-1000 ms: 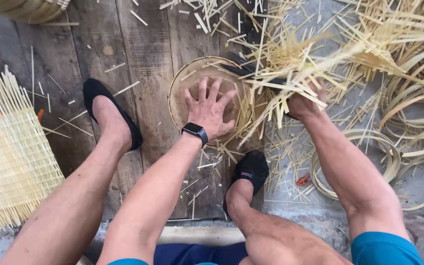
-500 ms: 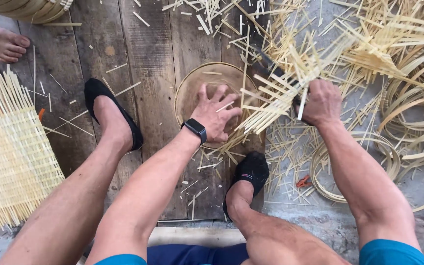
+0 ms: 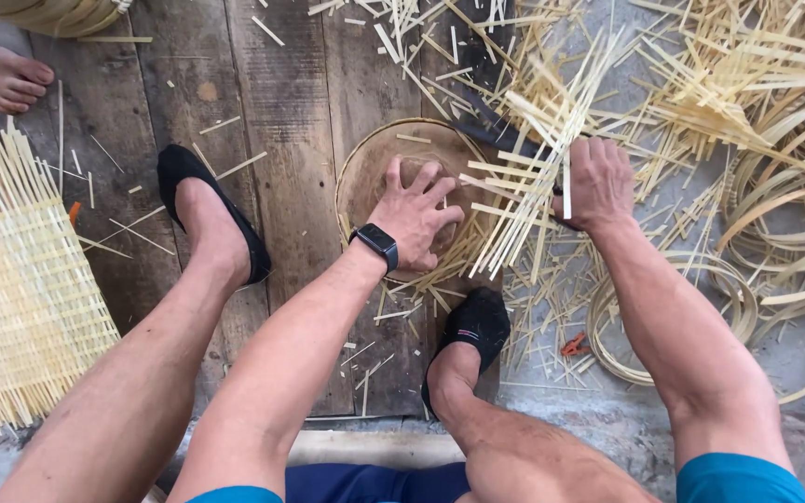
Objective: Weaving a circular bamboo product using thin strips and a wooden form.
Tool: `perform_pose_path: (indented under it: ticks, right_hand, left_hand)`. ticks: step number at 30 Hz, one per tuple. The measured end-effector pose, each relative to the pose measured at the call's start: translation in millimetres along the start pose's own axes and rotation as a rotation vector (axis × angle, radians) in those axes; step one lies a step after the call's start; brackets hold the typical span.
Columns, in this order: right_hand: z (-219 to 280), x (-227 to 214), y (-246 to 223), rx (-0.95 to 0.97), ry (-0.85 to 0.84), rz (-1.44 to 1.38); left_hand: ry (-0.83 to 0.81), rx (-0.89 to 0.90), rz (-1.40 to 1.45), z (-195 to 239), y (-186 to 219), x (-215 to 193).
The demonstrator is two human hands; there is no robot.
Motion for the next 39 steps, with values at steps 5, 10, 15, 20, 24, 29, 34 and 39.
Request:
perform_pose_path:
  ticks: [5,10,15,20,24,29,34,39]
  right_hand:
    - [4,32,-12,-0.051,0.022,0.021]
    - [3,4,-18,0.164,-0.371,-0.052]
    - [-1,5,-3,-0.040,0.054,-0.059]
    - [-4,15,-15,-0.101,0.023,0.087]
    - [-13,20,-1,-0.068,-0.135,0.062]
    - [-25,-10,46,-0.053,0.027,0.098]
    - [-9,24,122,0.481,-0.027,0.035]
    - [59,106,138,0.607,-0.285,0.103]
  left_hand:
    - [0.014,-0.007,0.019,2,3,3]
    - [0.024,-0.003,0.009,2,0,-4]
    - [-0.174,0.192,-0.128,1,7,-3]
    - [-0.187,0.221,-0.113,0,8,-8]
    - [-0.156,0.199,-0.057,0,9,-8]
    - [-0.139,0.174,0.028,-2,8,-13]
    - [0.131,0.103,0.470,-21,-15,5]
    - [0.558,-0.487,0.688,-61,-91,33]
Point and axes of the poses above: each hand's wrist, its own z-axis away from the middle knuckle, its own x-axis out of the palm, y = z × x, the point moved 2 cm from there along -z, towards the middle knuckle, and after that the axes turned 3 degrees about z, right-handed, at the moved point
